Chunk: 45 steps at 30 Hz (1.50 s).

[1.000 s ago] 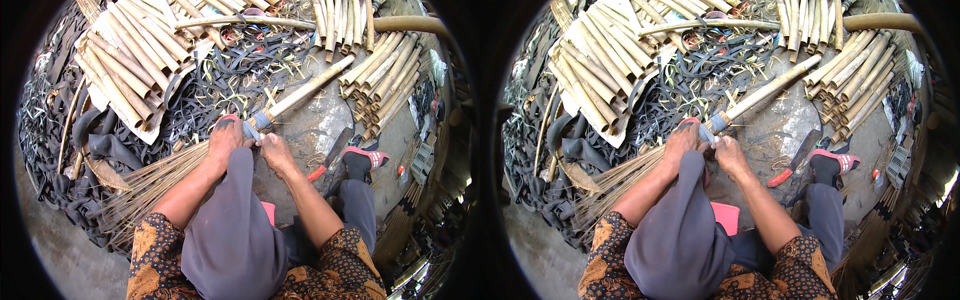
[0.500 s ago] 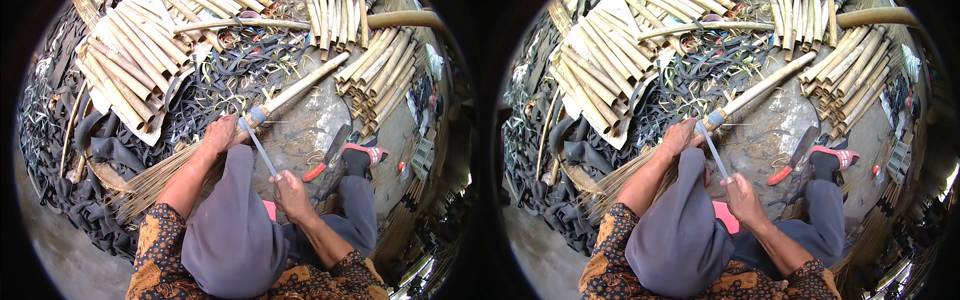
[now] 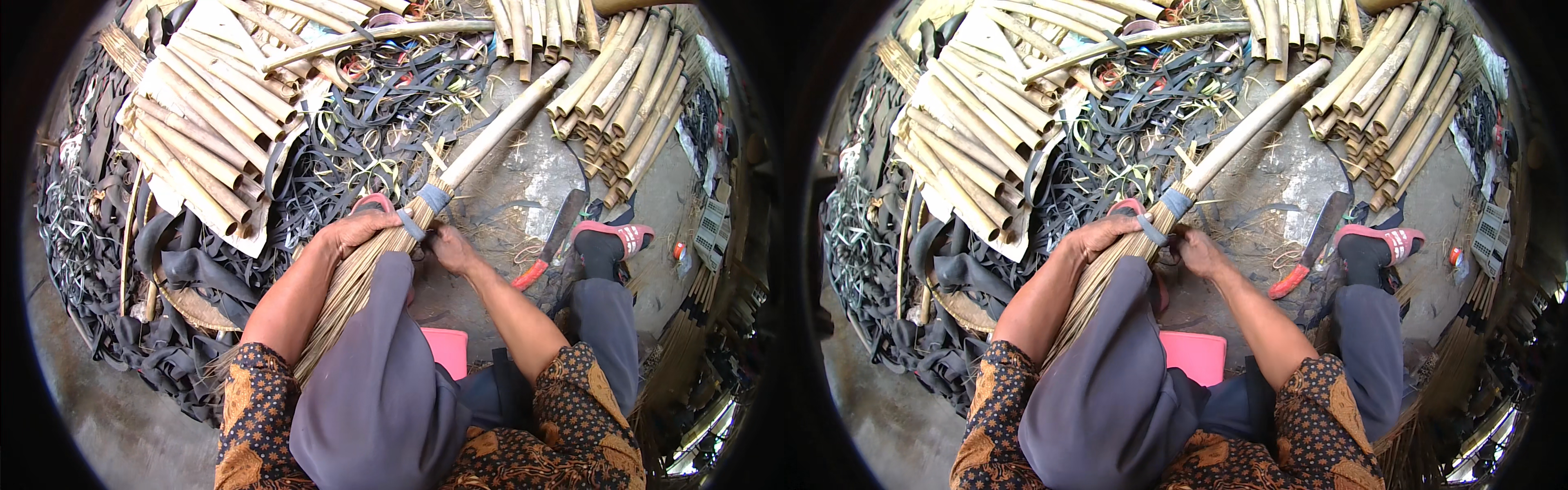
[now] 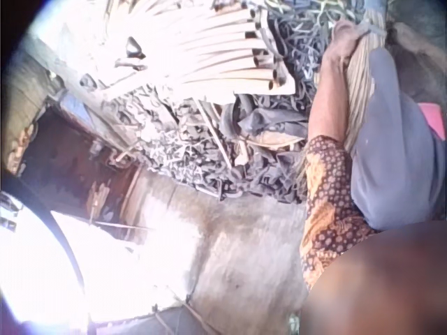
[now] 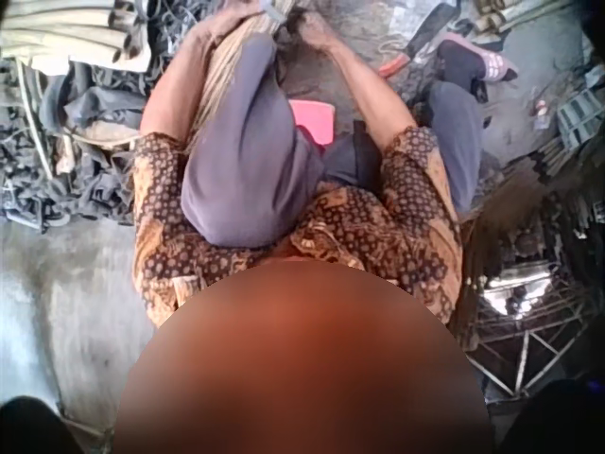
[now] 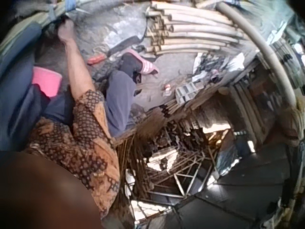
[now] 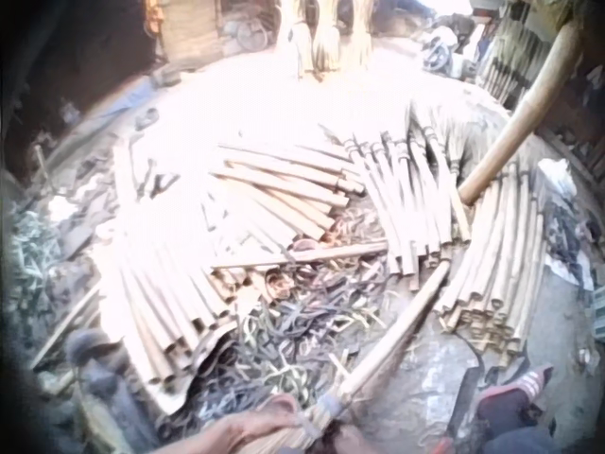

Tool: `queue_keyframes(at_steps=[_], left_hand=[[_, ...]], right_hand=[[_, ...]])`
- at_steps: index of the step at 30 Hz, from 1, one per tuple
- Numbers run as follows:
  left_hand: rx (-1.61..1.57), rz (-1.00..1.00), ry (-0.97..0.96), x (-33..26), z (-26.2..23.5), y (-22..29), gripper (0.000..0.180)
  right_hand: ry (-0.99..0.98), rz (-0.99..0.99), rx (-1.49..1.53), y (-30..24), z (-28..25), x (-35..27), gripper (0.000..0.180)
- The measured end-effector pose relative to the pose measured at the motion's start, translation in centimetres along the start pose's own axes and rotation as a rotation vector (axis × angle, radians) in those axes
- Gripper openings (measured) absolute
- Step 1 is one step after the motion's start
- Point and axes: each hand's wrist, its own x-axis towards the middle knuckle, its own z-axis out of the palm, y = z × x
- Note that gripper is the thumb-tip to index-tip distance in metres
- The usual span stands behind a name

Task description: The person assembles a traditional broom by gathering straw bristles, inserting them into a bamboo handle, and securing them with rubber strips. The person repeatedly wraps and tightens the binding, then places the finished broom aside.

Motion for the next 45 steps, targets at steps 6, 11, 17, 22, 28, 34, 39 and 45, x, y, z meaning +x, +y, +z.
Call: queue_keyframes(at_steps=[6, 11, 17, 22, 28, 34, 39, 45], left_hand=[[0.102, -0.069, 0.167, -1.0, 2.1, 1.7, 0.049], [0.882, 0.193, 0.407, -1.7, 3.4, 2.5, 0.102], [1.256, 0.311, 0.79, -1.1, 5.9, -0.2, 0.072], [1.223, 0.299, 0.806, -1.4, 6.3, -0.6, 0.071], [1.214, 0.361, 0.806, -1.0, 5.8, -1.3, 0.069], [1.139, 0.46, 0.812, 0.5, 3.2, -2.3, 0.066], [0.853, 0.459, 0.742, 2.5, 0.5, -3.2, 0.065], [0.587, 0.489, 0.662, 3.4, -0.5, -3.4, 0.074]], right_hand=[[0.11, -0.148, -0.178, -2.3, -0.9, 2.2, 0.033], [-0.207, 0.127, -0.764, -9.4, -4.4, 0.2, 0.032], [0.163, -0.481, -0.831, -15.3, -5.4, 0.3, 0.039], [-0.082, -0.471, -1.247, -16.3, -4.0, 4.2, 0.032], [-0.071, -0.525, -1.393, -15.7, -3.5, 4.3, 0.014], [-0.234, -0.159, -0.779, -12.9, -3.2, 2.3, 0.03], [0.009, -0.263, -0.489, -7.6, -3.4, -2.3, 0.025], [0.363, -0.334, -0.345, -4.0, 3.0, -3.1, 0.022]])
